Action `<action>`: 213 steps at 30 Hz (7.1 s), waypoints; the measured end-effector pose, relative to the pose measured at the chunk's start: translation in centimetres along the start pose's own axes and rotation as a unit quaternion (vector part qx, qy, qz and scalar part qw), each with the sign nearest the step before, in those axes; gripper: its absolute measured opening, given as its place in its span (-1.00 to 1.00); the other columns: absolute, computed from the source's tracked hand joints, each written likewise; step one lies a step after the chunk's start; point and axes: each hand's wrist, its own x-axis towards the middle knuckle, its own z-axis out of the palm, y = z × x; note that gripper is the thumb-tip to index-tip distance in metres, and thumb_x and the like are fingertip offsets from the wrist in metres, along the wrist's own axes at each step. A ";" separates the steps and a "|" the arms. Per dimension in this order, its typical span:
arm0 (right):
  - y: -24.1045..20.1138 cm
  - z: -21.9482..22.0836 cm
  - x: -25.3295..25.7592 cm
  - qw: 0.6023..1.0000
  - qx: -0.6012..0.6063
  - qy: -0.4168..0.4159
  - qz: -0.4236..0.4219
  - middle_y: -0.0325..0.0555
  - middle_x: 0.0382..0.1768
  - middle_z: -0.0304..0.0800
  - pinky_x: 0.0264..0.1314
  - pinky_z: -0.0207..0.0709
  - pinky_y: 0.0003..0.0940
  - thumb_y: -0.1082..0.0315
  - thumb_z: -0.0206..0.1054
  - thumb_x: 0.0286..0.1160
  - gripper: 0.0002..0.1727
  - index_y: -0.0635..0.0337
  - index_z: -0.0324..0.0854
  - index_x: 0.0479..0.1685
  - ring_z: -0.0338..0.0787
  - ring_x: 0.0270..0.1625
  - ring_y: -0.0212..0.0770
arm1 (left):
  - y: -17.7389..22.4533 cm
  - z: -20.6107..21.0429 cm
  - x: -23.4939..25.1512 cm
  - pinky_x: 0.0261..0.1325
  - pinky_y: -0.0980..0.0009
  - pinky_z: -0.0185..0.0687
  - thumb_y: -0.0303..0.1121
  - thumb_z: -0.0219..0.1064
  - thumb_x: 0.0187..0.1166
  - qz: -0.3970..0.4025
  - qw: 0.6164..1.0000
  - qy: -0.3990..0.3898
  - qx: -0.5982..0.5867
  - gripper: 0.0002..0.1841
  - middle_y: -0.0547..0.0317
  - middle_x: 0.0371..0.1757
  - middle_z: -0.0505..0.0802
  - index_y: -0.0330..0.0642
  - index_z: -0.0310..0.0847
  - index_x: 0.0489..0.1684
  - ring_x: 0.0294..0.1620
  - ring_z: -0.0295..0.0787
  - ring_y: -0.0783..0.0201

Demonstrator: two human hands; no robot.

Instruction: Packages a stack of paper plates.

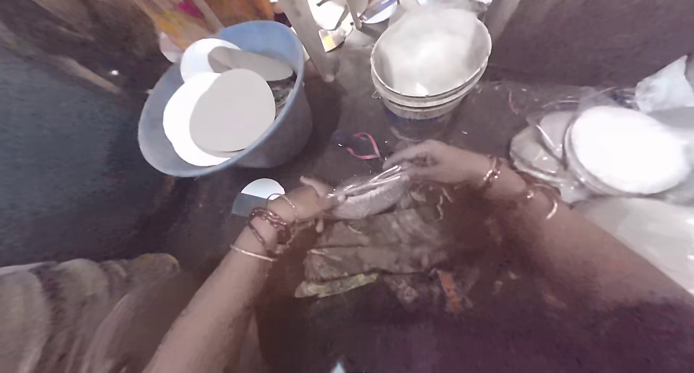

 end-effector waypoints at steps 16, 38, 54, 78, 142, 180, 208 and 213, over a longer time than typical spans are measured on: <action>-6.9 7.1 -1.0 0.972 0.087 0.094 -0.199 0.01 -0.18 0.86 0.13 0.61 -0.60 0.64 0.22 0.45 -0.85 0.44 0.73 -0.25 0.80 -0.02 -0.40 | 1.9 5.4 -5.1 -0.06 0.58 0.72 -0.23 0.26 0.69 0.403 0.690 0.047 -0.599 -0.74 0.33 -0.22 0.88 -0.14 0.84 0.01 -0.22 0.78 0.54; -9.1 5.7 -1.8 0.884 -0.308 0.301 -0.184 -0.10 -0.29 0.80 -0.64 0.48 -0.28 0.38 0.33 0.42 -0.84 0.10 0.69 -0.07 0.74 -0.49 -0.18 | 6.4 6.3 -6.4 -0.41 0.71 0.61 -0.49 0.33 0.27 0.387 0.762 0.326 -0.404 -0.89 0.59 -0.55 0.72 0.01 0.65 -0.47 -0.50 0.65 0.71; -9.1 4.0 -3.6 0.931 0.023 0.318 -0.178 -0.30 -0.36 0.67 -0.24 0.58 -0.80 0.54 0.28 0.51 -0.96 0.28 0.58 -0.16 0.65 -0.33 -0.65 | 0.7 -1.7 -8.9 -0.56 0.50 0.48 -0.18 0.36 0.60 0.237 0.885 0.392 -0.086 -0.76 0.44 -0.60 0.71 0.06 0.72 -0.52 -0.62 0.58 0.52; -8.5 8.0 -3.4 0.889 -0.118 0.336 -0.288 -0.04 0.02 0.70 0.29 0.58 -0.53 0.35 0.19 0.73 -0.89 0.14 0.61 -0.09 0.71 0.15 -0.31 | 4.9 7.7 -7.9 -0.18 0.79 0.60 -0.18 0.44 0.58 0.539 0.695 0.127 -0.458 -0.78 0.69 -0.25 0.81 -0.09 0.72 -0.01 -0.25 0.66 0.82; -7.0 4.2 -1.9 0.971 -0.029 0.232 0.051 -0.17 -0.32 0.81 -0.24 0.61 -0.37 0.36 0.18 0.73 -0.72 0.19 0.79 0.14 0.70 -0.36 -0.38 | 6.7 8.1 -1.4 -0.41 0.34 0.66 -0.29 0.33 0.47 0.393 0.626 0.672 0.036 -0.74 0.05 -0.57 0.85 -0.27 0.81 -0.52 -0.54 0.79 0.25; -5.4 5.2 -1.1 0.888 -0.128 0.256 -0.360 -0.02 -0.16 0.91 0.26 0.66 -0.33 0.46 0.41 0.48 -0.87 0.23 0.89 -0.21 0.83 0.07 -0.21 | 2.4 5.5 -3.7 -0.68 0.82 0.24 -0.43 0.24 0.60 0.416 0.627 -0.180 -0.634 -0.82 0.53 -0.59 0.64 -0.07 0.78 -0.33 -0.73 0.34 0.76; -8.2 3.8 -3.5 0.856 -0.251 0.364 -0.268 -0.02 -0.37 0.82 -0.18 0.59 -0.63 0.56 0.30 0.36 -0.85 0.29 0.81 -0.40 0.78 -0.25 -0.36 | 2.7 6.2 -6.5 -0.19 0.78 0.58 -0.37 0.45 0.44 0.410 0.739 0.468 -0.257 -0.86 0.54 -0.48 0.78 -0.17 0.88 -0.47 -0.35 0.63 0.78; -7.6 3.6 -3.6 0.855 -0.295 0.336 -0.261 -0.05 -0.37 0.81 -0.34 0.56 -0.49 0.53 0.29 0.43 -0.85 0.23 0.79 -0.36 0.77 -0.31 -0.27 | 1.6 6.1 -5.6 -0.30 0.79 0.55 -0.31 0.41 0.49 0.365 0.759 0.487 -0.230 -0.81 0.53 -0.50 0.76 -0.15 0.86 -0.49 -0.44 0.59 0.80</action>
